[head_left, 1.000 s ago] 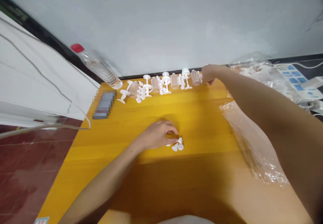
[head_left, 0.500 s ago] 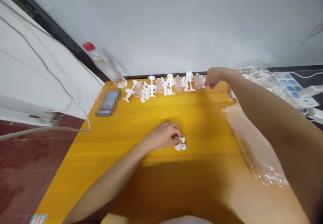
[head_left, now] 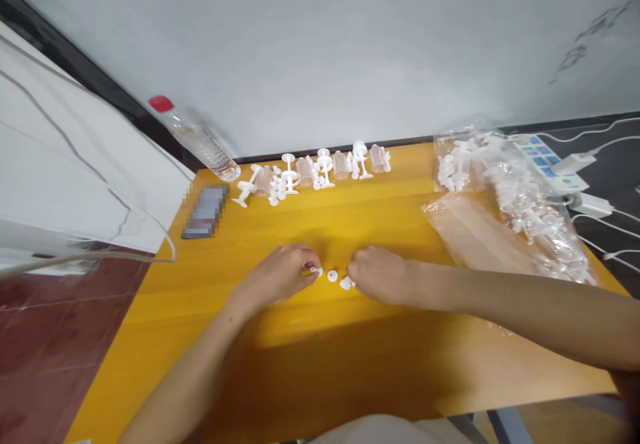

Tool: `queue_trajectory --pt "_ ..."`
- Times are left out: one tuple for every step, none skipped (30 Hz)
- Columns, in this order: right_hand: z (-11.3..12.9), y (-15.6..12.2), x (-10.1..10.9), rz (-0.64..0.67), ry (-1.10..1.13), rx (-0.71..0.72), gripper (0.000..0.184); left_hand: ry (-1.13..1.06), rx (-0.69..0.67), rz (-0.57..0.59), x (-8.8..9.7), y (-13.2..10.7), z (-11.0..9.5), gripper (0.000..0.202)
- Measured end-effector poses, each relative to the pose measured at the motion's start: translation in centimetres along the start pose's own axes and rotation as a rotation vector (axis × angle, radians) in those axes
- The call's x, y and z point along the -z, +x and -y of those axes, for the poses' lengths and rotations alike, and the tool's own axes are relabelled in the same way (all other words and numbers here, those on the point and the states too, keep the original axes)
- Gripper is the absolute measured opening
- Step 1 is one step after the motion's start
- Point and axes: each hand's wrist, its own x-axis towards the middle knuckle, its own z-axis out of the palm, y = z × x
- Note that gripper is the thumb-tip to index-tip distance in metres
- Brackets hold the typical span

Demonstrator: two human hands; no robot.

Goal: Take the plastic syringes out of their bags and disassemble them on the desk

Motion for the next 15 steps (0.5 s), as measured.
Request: queue_trajectory --pt "-0.3 -0.1 -0.2 0.010 -0.007 -0.005 0.025 0.011 -0.011 -0.004 -0.4 -0.2 -0.1 0.017" --pt "-0.6 -0.3 -0.2 0.018 -0.013 -0.018 0.027 0.012 -0.025 -0.013 -0.8 -0.3 -0.3 0.017" --pt "-1.0 -0.7 0.0 0.017 -0.018 -0.037 0.026 0.003 -0.044 -0.021 -1.1 -0.3 -0.5 0.017" --pt "-1.4 -1.1 0.5 0.003 -0.023 -0.068 0.025 -0.013 -0.072 -0.027 -1.4 -0.2 -0.7 0.019" --pt "-2.1 -1.6 1.1 -0.025 -0.030 -0.109 0.025 -0.033 -0.109 -0.028 -1.6 -0.1 -0.9 0.023" --pt "-3.1 -2.0 2.0 -0.060 -0.041 -0.165 0.025 -0.053 -0.151 -0.022 -1.8 0.0 -1.1 0.026" --pt "-4.3 -2.5 2.8 -0.099 -0.053 -0.230 0.026 -0.069 -0.194 -0.008 -1.9 0.1 -1.2 0.027" --pt "-5.9 -2.9 3.8 -0.138 -0.065 -0.306 0.028 -0.075 -0.232 0.008 -1.9 0.2 -1.4 0.025" --pt "-7.9 -3.2 4.7 -0.176 -0.077 -0.389 0.028 -0.069 -0.257 0.019 -1.9 0.4 -1.5 0.023" --pt "-10.1 -3.4 5.5 -0.212 -0.086 -0.468 0.028 -0.057 -0.264 0.020 -1.6 0.6 -1.6 0.023" --pt "-12.4 -3.5 6.3 -0.245 -0.087 -0.542 0.027 -0.049 -0.254 0.010 -1.2 1.0 -1.9 0.022" --pt "-14.9 -3.5 6.8 -0.278 -0.081 -0.608 0.024 -0.051 -0.231 -0.011 -0.7 1.6 -2.2 0.021" --pt "-17.2 -3.4 7.3 -0.302 -0.051 -0.668 0.022 -0.065 -0.204 -0.039 0.1 2.4 -2.6 0.021" --pt "-19.5 -3.3 7.6 -0.318 -0.005 -0.729 0.020 -0.084 -0.177 -0.073 0.9 3.7 -3.3 0.023" --pt "-21.5 -3.0 7.7 -0.325 0.049 -0.779 0.020 -0.106 -0.152 -0.116 1.9 5.5 -4.1 0.027"
